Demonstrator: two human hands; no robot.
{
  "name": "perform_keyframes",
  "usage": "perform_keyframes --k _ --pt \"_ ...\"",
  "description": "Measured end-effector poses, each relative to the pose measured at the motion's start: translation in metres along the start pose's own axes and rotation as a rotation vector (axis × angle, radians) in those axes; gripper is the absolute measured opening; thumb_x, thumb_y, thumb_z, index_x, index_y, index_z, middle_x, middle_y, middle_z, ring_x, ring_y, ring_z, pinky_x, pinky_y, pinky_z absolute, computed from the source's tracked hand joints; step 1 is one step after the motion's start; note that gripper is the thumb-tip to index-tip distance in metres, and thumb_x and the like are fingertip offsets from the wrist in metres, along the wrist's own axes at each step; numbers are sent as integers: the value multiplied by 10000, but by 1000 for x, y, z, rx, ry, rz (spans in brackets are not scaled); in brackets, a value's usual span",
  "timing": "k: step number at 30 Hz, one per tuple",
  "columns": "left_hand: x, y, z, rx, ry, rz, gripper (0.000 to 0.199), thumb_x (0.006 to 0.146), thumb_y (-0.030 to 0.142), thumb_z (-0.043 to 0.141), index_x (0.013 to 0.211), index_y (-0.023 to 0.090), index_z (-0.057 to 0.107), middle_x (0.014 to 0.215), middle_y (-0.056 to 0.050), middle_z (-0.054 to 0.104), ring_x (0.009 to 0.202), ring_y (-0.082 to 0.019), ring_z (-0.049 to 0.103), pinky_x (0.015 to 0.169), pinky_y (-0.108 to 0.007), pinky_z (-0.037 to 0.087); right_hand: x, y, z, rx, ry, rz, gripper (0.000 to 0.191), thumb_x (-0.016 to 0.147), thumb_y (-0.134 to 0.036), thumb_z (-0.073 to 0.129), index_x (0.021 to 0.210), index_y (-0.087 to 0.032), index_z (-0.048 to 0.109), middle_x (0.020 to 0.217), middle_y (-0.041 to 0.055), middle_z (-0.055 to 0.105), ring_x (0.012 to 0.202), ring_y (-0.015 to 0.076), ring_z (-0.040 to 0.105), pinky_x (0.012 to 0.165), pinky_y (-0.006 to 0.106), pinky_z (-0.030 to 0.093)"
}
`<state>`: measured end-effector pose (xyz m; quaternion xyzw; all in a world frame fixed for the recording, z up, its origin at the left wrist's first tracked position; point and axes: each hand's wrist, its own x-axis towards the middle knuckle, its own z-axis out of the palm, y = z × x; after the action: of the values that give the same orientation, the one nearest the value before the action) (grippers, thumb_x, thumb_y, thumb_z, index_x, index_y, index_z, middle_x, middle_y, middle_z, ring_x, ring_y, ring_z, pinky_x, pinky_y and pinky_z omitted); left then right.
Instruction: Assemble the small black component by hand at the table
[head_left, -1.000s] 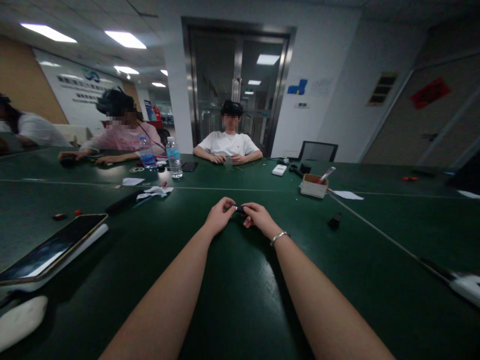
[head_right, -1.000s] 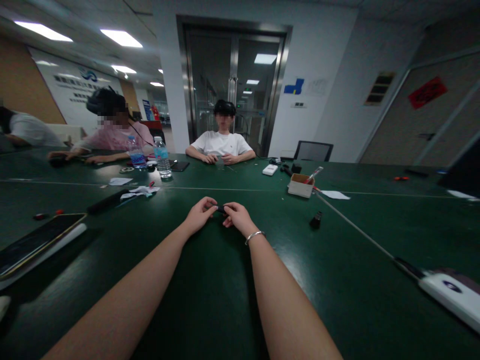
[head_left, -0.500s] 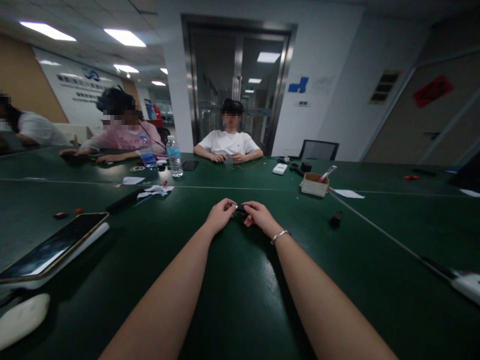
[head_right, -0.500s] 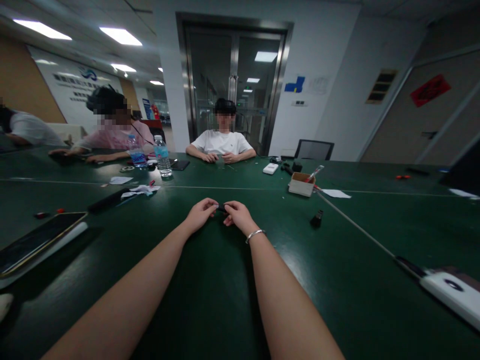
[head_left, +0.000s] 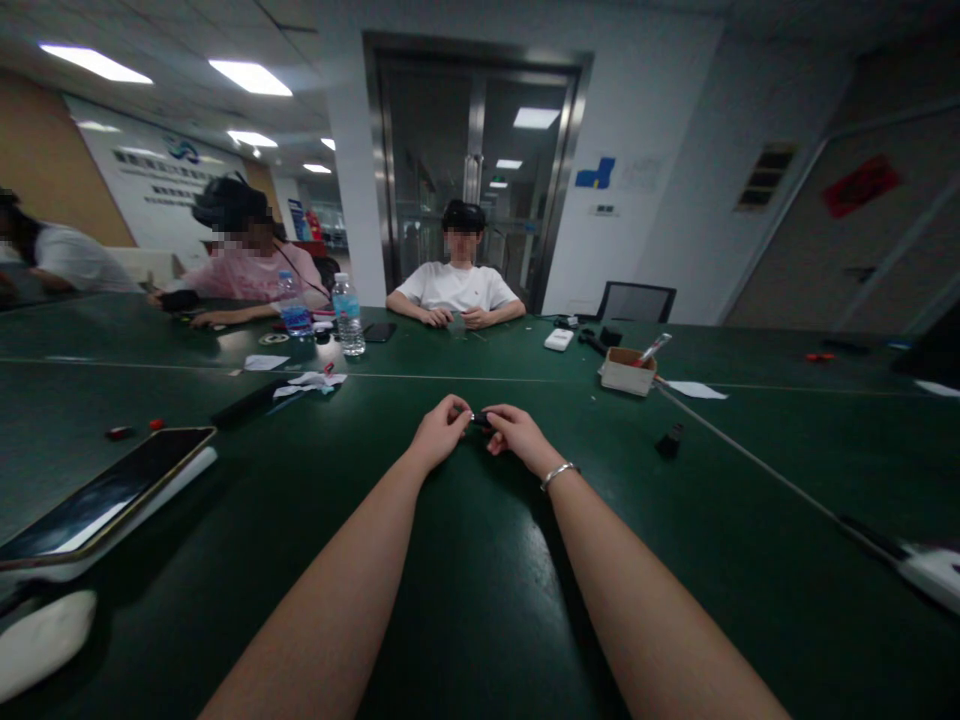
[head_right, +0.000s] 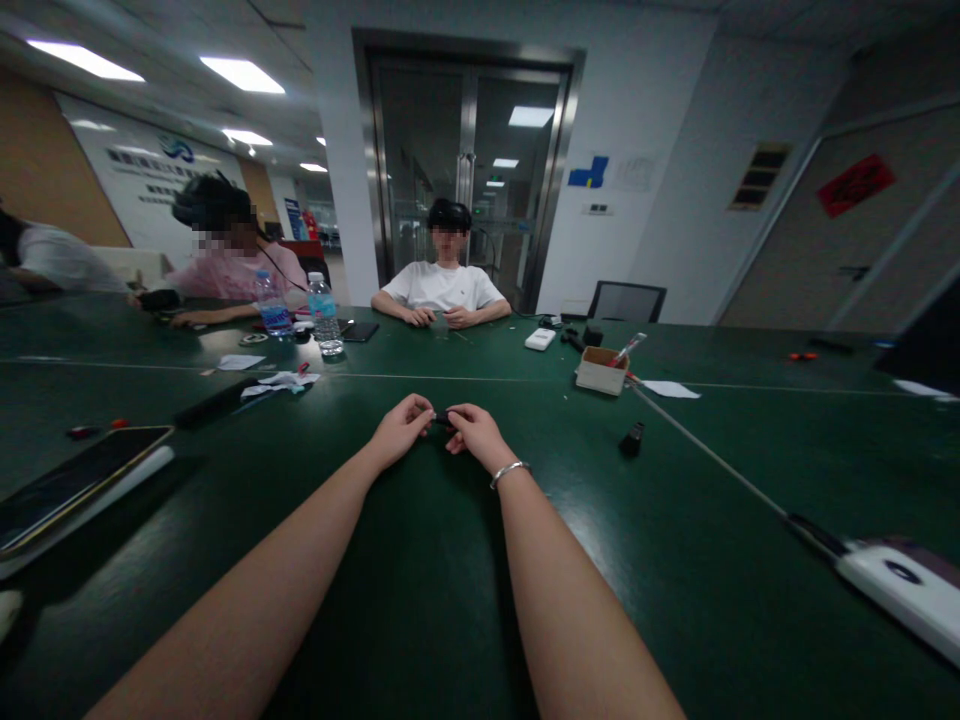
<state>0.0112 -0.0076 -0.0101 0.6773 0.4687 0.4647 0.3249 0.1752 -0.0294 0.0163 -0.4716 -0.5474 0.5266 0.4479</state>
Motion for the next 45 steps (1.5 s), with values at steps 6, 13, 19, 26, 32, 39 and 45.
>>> perform_keyframes --k 6,13,19,26,32,39,45 --pt "0 -2 -1 48 -1 14 206 769 317 591 939 201 606 743 6 582 651 -115 552 628 -242 433 -1 -1 1 7 14 5 145 901 -102 480 1019 -108 564 668 3 609 402 68 572 378 165 471" --pt "-3 6 -3 103 34 42 198 776 339 591 901 192 635 919 -43 626 743 -134 563 699 -262 444 1 0 0 9 8 10 127 897 -134 513 1012 -121 565 677 4 614 408 67 574 383 161 475" --pt "-3 7 -2 41 17 22 195 801 361 559 923 217 608 773 10 593 616 -106 549 626 -241 443 2 1 -1 2 -2 5 135 903 -137 502 1023 -124 564 693 11 624 418 69 584 390 159 486" --pt "-2 4 -1 48 5 24 186 767 307 596 920 207 630 775 0 597 679 -118 558 658 -243 445 2 2 -1 0 2 3 139 904 -133 498 1027 -120 562 678 6 611 413 70 581 385 161 482" --pt "-1 5 -1 48 10 18 177 768 293 592 904 191 643 842 -30 635 722 -133 573 694 -260 457 2 2 -1 0 7 -1 136 902 -136 504 1021 -123 566 682 6 617 408 66 576 380 156 477" --pt "-1 5 -2 42 2 13 215 778 346 586 923 199 645 850 -27 635 685 -131 578 667 -261 465 2 2 -1 -3 2 2 128 901 -147 511 1014 -123 564 677 8 621 410 69 581 383 156 481" --pt "-3 6 -2 21 -16 27 209 797 370 556 932 222 615 693 28 558 595 -111 556 602 -239 441 2 2 -1 3 4 7 147 902 -141 505 1035 -116 563 679 7 617 406 71 580 378 160 476"
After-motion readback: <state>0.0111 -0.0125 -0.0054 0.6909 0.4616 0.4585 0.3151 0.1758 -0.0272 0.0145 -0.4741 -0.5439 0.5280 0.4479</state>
